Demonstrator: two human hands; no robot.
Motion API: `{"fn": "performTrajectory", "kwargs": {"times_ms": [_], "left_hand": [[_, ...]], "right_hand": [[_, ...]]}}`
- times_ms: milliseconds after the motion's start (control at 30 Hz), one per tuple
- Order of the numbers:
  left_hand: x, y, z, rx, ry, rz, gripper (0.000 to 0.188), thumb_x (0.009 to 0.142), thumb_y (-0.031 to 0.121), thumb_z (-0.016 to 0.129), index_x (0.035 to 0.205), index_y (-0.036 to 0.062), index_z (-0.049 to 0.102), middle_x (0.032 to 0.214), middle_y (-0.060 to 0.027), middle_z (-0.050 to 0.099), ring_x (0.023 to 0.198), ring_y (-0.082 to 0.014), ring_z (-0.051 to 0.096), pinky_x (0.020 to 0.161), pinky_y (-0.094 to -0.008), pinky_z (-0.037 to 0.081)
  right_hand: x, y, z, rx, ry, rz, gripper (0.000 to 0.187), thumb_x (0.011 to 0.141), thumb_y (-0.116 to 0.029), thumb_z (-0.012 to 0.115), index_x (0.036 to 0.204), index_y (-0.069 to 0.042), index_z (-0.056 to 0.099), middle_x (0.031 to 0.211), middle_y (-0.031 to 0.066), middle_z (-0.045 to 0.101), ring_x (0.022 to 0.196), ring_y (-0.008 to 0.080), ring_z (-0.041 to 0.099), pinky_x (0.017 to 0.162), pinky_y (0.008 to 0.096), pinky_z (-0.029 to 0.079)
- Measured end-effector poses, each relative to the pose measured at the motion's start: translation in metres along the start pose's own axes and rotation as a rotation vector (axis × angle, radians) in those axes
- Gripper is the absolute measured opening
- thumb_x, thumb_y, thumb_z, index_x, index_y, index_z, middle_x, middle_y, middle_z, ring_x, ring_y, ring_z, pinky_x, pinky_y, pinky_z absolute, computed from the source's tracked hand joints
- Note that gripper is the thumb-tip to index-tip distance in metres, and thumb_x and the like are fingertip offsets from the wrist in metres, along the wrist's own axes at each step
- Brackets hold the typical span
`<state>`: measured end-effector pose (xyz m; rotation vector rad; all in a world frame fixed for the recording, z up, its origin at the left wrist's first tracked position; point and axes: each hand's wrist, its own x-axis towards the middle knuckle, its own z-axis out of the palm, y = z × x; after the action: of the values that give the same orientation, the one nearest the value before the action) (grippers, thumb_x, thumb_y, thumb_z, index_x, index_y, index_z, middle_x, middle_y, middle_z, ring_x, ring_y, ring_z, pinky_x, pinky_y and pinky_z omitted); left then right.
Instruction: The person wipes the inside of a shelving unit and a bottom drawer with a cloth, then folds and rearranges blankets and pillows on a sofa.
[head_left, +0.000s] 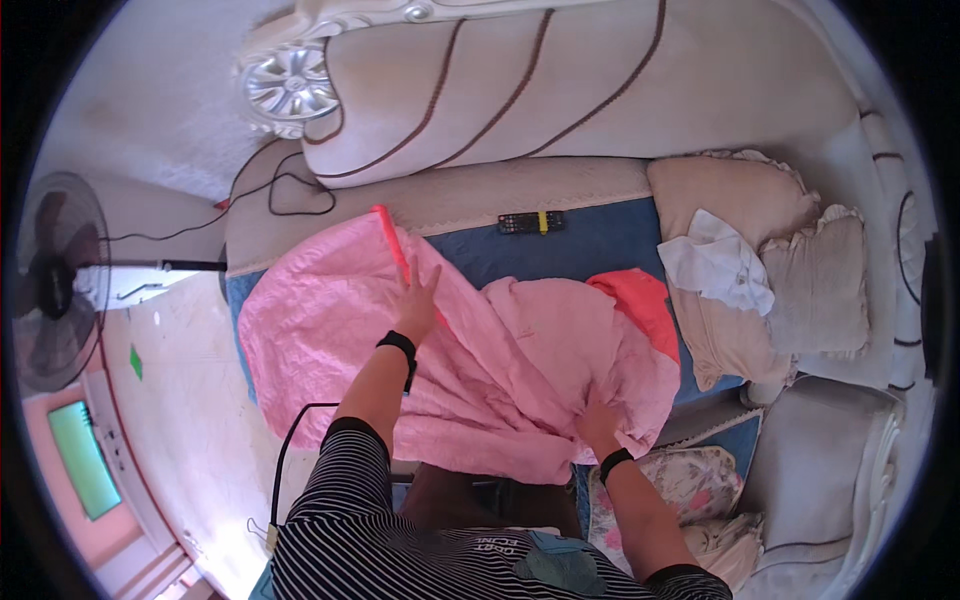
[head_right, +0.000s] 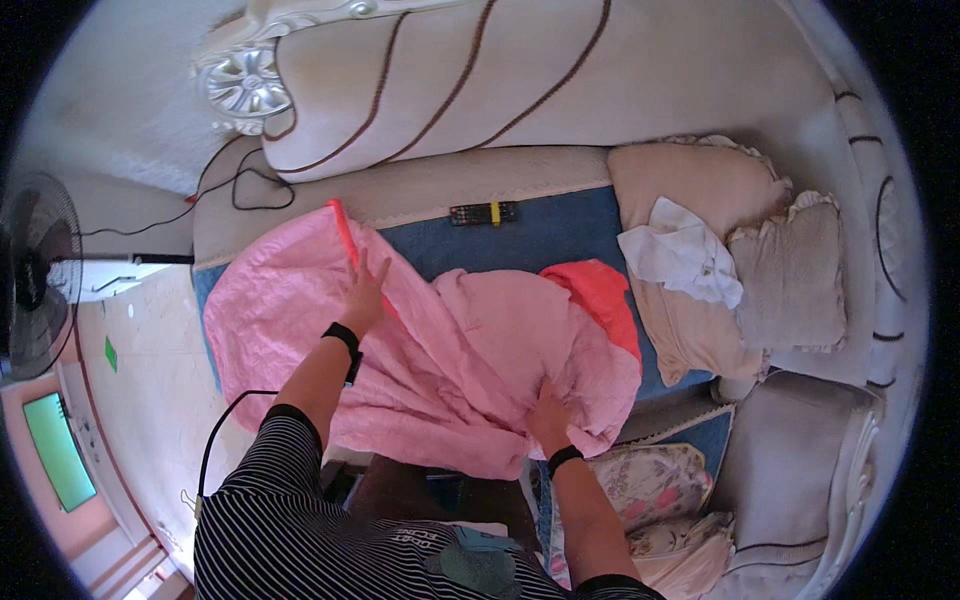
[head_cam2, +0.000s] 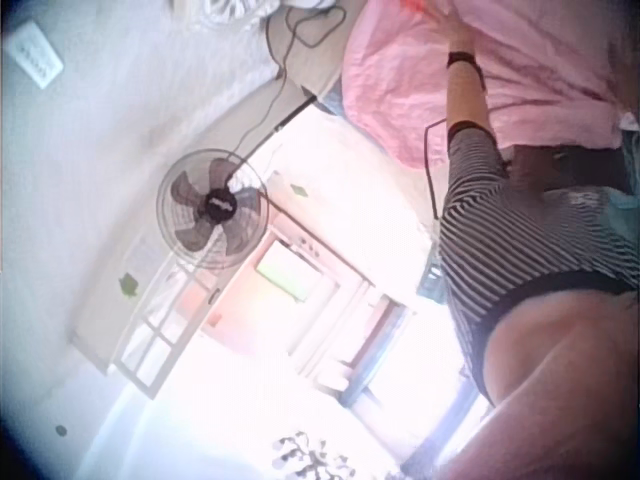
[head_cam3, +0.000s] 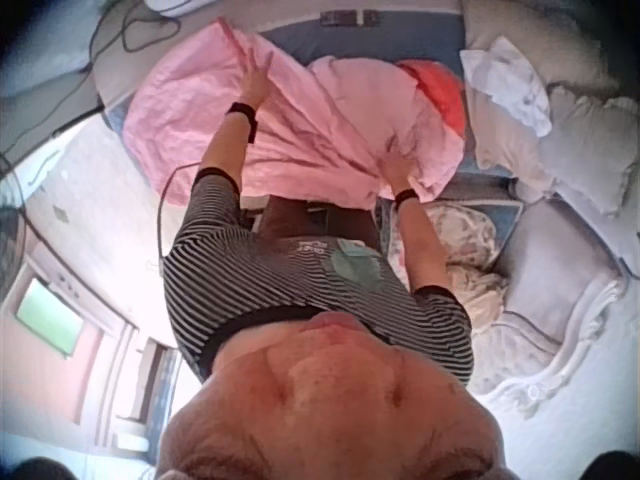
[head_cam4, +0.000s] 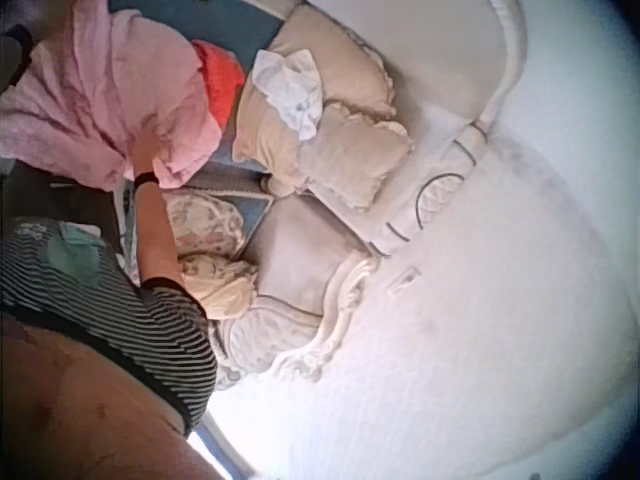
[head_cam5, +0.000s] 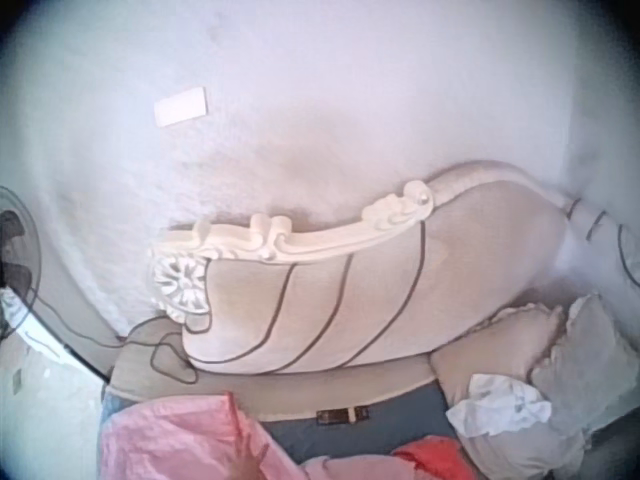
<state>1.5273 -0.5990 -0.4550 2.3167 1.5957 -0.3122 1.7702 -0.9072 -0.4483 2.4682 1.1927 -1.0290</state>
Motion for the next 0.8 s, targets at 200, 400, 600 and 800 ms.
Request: {"fn": "performTrajectory", "kwargs": {"times_ms": [200,400,600,800], "left_hand": [[0.006,-0.051,0.038,0.279,-0.044,0.180,0.026,0.078,0.014,0.047,0.101,0.0172,0.058,0.139,-0.0136,0.022,0.129,-0.0339,0.015,0.092,-0.0675,0.019],[-0.064,-0.059,0.043,-0.343,-0.197,-0.131,0.021,0.078,0.016,0.048,0.090,0.0022,0.057,0.092,-0.0197,0.059,0.086,-0.0340,0.056,0.076,-0.0423,0.044],[-0.167,0.001,0.070,-1.200,-0.245,-0.487,0.030,0.084,0.028,0.041,0.086,0.0023,0.057,0.066,-0.0040,0.053,0.060,-0.0175,0.051,0.055,-0.0330,0.043],[-0.223,0.060,0.064,-1.615,-0.779,0.036,0.024,0.081,0.025,0.050,0.088,0.0026,0.052,0.073,-0.0148,0.056,0.067,-0.0281,0.057,0.058,-0.0380,0.044]], "right_hand": [[-0.023,0.035,0.017,0.388,0.019,-0.255,0.045,0.069,-0.019,0.056,0.112,-0.006,0.051,0.104,0.0219,0.054,0.097,0.0374,0.051,0.082,0.0434,0.041],[-0.046,0.055,-0.011,0.382,0.213,-0.099,0.037,0.066,-0.014,0.059,0.103,-0.006,0.057,0.105,0.0210,0.050,0.099,0.0374,0.047,0.085,0.0433,0.039],[-0.009,-0.002,0.017,0.499,0.086,-0.291,0.078,0.071,-0.021,0.064,0.134,-0.004,0.020,0.130,0.0204,0.034,0.118,0.0371,0.033,0.098,0.0379,0.029],[-0.085,-0.107,-0.016,0.966,-0.328,-0.718,0.073,0.076,-0.024,0.059,0.134,-0.003,0.020,0.129,0.0198,0.035,0.121,0.0300,0.033,0.102,0.0355,0.023]]}}
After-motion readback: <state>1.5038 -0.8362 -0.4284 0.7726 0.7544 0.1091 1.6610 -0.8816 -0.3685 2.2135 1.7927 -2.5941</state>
